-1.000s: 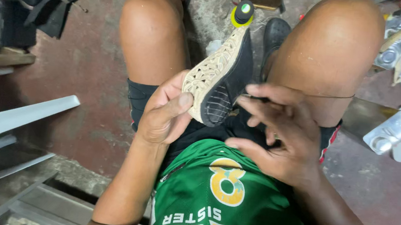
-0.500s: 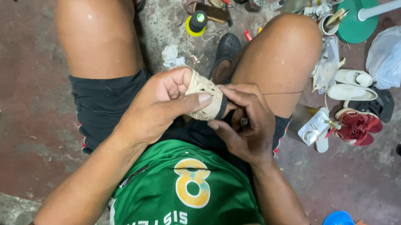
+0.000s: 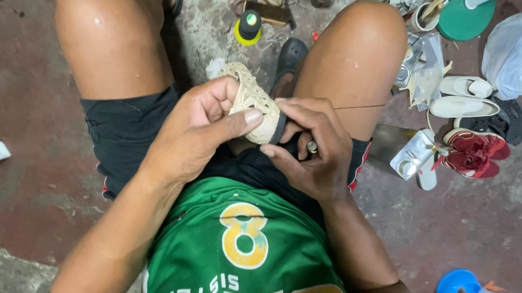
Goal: The person assembles a shoe upper by hand, pulling a needle and thread through pre-punched holes in the material and joining it to a sole.
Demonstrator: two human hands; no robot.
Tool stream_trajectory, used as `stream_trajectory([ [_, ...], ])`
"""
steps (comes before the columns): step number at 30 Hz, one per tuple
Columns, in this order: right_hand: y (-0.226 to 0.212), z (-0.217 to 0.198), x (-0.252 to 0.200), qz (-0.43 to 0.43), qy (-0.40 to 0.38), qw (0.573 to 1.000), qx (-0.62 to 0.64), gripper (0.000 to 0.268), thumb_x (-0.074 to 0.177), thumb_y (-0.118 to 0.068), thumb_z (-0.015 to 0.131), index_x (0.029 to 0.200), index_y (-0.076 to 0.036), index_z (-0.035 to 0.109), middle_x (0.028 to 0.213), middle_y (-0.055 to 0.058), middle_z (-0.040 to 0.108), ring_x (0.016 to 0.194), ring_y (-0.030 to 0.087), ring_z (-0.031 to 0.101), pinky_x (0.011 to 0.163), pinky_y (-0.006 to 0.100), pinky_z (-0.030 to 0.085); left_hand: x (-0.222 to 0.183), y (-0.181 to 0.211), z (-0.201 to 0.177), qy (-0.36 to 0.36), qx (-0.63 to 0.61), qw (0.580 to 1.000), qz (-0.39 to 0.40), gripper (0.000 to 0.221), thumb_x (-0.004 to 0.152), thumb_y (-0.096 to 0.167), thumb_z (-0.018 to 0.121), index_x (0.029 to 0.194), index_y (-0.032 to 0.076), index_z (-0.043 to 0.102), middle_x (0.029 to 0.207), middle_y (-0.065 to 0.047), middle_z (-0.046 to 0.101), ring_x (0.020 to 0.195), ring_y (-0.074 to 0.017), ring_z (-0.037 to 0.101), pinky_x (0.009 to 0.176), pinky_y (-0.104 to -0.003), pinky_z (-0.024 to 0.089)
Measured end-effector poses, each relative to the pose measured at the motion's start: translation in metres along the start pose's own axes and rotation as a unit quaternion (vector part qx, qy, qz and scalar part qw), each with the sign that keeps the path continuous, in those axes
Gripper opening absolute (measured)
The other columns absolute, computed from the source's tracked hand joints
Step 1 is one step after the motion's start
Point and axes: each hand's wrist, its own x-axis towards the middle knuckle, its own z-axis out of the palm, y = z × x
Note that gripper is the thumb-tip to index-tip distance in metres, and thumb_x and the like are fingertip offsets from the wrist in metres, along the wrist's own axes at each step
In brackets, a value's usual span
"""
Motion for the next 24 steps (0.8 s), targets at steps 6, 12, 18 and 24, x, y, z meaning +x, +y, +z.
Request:
stream_trajectory([
  [6,-0.009,-0.010,0.001,-0.113,-0.032,0.988,-0.097,0.060,0.077,-0.019,0.095,0.125,-0.004,0.063,0.124,0.013,0.066,0.096,0.024,0.070,0.081,0.034,0.058,-0.003,-0.012,0.009,-0.001,0.060,0.994,-0.090,0.033,0.099,0.008,0.070,0.129,-0.005,0.067,0.115,-0.004,0.071,0.102,-0.0095,0.064,0.093,-0.029,0.052],
  [12,0.000,-0.029,-0.006,-0.043,-0.065,0.996,-0.040,0.059,0.073,-0.025,0.094,0.120,-0.003,0.066,0.117,0.012,0.067,0.083,0.019,0.066,0.069,0.028,0.052,-0.010,-0.020,-0.005,-0.012,-0.023,0.999,-0.047,0.057,0.091,0.008,0.079,0.142,-0.004,0.057,0.132,-0.009,0.068,0.119,-0.0159,0.064,0.109,-0.035,0.049],
  [18,0.020,-0.071,-0.014,0.110,0.039,0.966,0.229,0.041,0.106,-0.044,0.057,0.117,-0.005,0.058,0.106,0.010,0.068,0.071,0.008,0.055,0.062,0.017,0.044,-0.010,-0.029,-0.024,-0.059,-0.172,0.983,0.019,0.088,0.085,0.022,0.090,0.155,-0.008,0.045,0.156,-0.016,0.054,0.147,-0.0237,0.050,0.130,-0.040,0.033],
  [24,0.008,-0.075,-0.017,0.161,0.095,0.969,0.161,0.029,0.120,-0.029,0.051,0.112,-0.001,0.052,0.102,0.013,0.060,0.072,0.010,0.053,0.060,0.021,0.042,0.002,-0.039,-0.032,-0.048,-0.190,0.980,0.032,0.095,0.082,0.023,0.093,0.156,-0.007,0.042,0.157,-0.013,0.052,0.149,-0.0225,0.048,0.132,-0.039,0.031],
])
